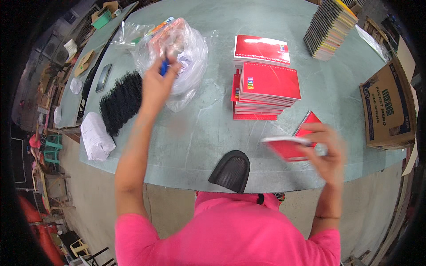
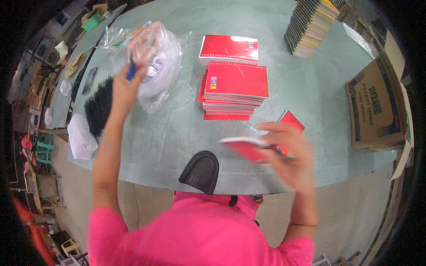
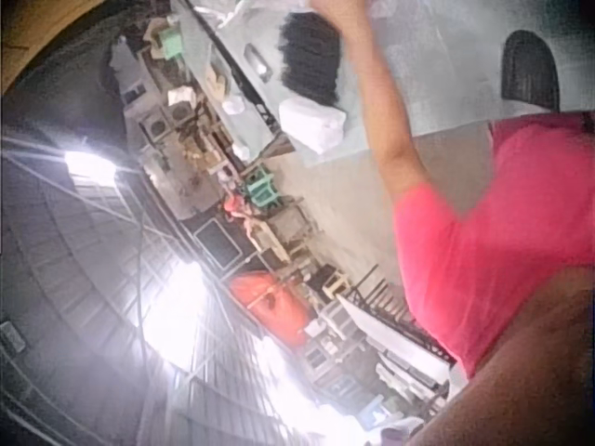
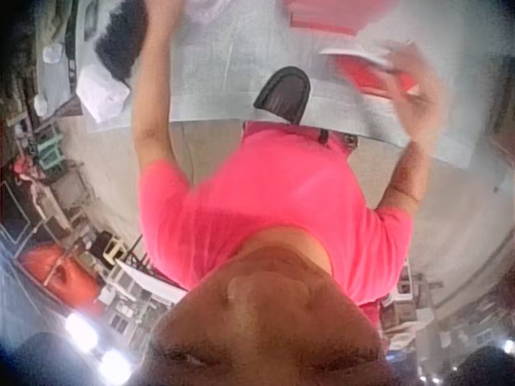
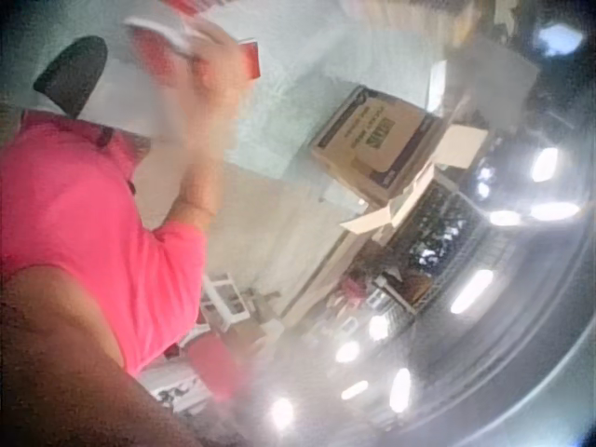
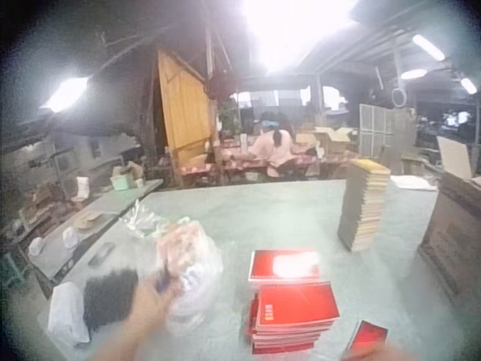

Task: The person assembles notebooks by threading wire coils through the punched edges of small red booklets, using pliers to trim and secure the coils, and stacking the finished notebooks on the table.

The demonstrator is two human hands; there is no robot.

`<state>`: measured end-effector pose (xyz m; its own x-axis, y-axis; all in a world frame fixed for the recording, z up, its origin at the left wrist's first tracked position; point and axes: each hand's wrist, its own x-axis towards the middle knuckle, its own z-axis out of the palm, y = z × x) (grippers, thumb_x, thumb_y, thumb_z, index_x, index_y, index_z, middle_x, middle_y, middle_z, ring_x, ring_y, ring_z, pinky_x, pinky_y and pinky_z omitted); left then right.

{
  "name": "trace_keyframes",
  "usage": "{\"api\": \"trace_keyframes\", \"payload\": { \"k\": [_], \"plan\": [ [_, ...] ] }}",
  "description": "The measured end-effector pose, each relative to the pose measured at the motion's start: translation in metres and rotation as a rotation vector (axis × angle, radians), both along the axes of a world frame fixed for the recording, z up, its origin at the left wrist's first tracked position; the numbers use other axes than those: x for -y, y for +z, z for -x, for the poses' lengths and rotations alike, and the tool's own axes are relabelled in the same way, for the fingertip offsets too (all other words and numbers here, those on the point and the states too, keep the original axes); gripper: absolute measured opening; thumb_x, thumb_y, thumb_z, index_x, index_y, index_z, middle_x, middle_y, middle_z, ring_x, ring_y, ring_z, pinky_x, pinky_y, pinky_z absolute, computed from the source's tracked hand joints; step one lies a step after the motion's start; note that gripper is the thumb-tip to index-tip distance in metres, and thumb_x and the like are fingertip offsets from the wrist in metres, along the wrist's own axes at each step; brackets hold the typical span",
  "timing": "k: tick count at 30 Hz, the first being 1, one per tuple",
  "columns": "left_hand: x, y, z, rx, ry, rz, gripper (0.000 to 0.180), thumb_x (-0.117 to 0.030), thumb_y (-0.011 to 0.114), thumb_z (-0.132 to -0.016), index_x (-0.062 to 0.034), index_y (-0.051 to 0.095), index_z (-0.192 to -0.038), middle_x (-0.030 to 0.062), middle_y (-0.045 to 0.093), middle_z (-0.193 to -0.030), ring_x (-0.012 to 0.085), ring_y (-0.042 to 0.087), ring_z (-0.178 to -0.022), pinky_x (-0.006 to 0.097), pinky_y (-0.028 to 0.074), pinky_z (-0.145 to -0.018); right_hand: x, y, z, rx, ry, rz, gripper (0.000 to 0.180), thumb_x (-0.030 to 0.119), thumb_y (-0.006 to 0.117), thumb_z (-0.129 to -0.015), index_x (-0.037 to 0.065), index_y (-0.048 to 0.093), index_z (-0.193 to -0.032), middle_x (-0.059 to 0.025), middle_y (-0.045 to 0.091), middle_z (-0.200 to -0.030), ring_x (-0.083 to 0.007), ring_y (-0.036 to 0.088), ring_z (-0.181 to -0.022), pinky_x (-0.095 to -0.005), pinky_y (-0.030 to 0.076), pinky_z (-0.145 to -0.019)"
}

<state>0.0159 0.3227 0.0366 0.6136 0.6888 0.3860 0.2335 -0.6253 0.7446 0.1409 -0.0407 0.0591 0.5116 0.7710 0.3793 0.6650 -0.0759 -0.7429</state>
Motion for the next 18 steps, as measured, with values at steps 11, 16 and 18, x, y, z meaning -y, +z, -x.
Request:
{"api": "trace_keyframes", "payload": {
  "k": [11,16,18],
  "plan": [
    [0.019,-0.044,0.019,-0.135,-0.092,-0.278,0.033,-0.012,0.063,-0.081,-0.0017,0.057,-0.113,0.0097,0.062,-0.104,0.0176,0.059,-0.09,0.029,0.045,-0.082,0.092,-0.109,-0.041,-0.032,-0.12,0.377,0.023,-0.005,0.062,-0.065,0.008,0.064,-0.085,-0.0084,0.06,-0.111,-0.0297,0.049,-0.117,-0.0444,0.032,-0.104],
    [0.035,-0.056,0.019,-0.178,-0.144,-0.266,0.033,-0.01,0.065,-0.079,0.0,0.057,-0.109,0.0144,0.06,-0.102,0.027,0.06,-0.091,0.033,0.046,-0.081,0.069,-0.116,-0.043,-0.097,-0.444,0.371,0.029,0.015,0.062,-0.076,0.008,0.062,-0.104,-0.0157,0.051,-0.125,-0.0362,0.04,-0.124,-0.0431,0.034,-0.101],
    [0.039,-0.066,0.016,-0.221,-0.17,-0.293,0.033,-0.01,0.065,-0.079,-0.0005,0.056,-0.109,0.0152,0.059,-0.102,0.029,0.059,-0.093,0.035,0.046,-0.082,0.051,-0.141,-0.047,0.16,-0.483,0.33,0.036,0.021,0.062,-0.078,0.006,0.058,-0.111,-0.0175,0.047,-0.129,-0.0379,0.038,-0.125,-0.0439,0.032,-0.102]
  ]
}}
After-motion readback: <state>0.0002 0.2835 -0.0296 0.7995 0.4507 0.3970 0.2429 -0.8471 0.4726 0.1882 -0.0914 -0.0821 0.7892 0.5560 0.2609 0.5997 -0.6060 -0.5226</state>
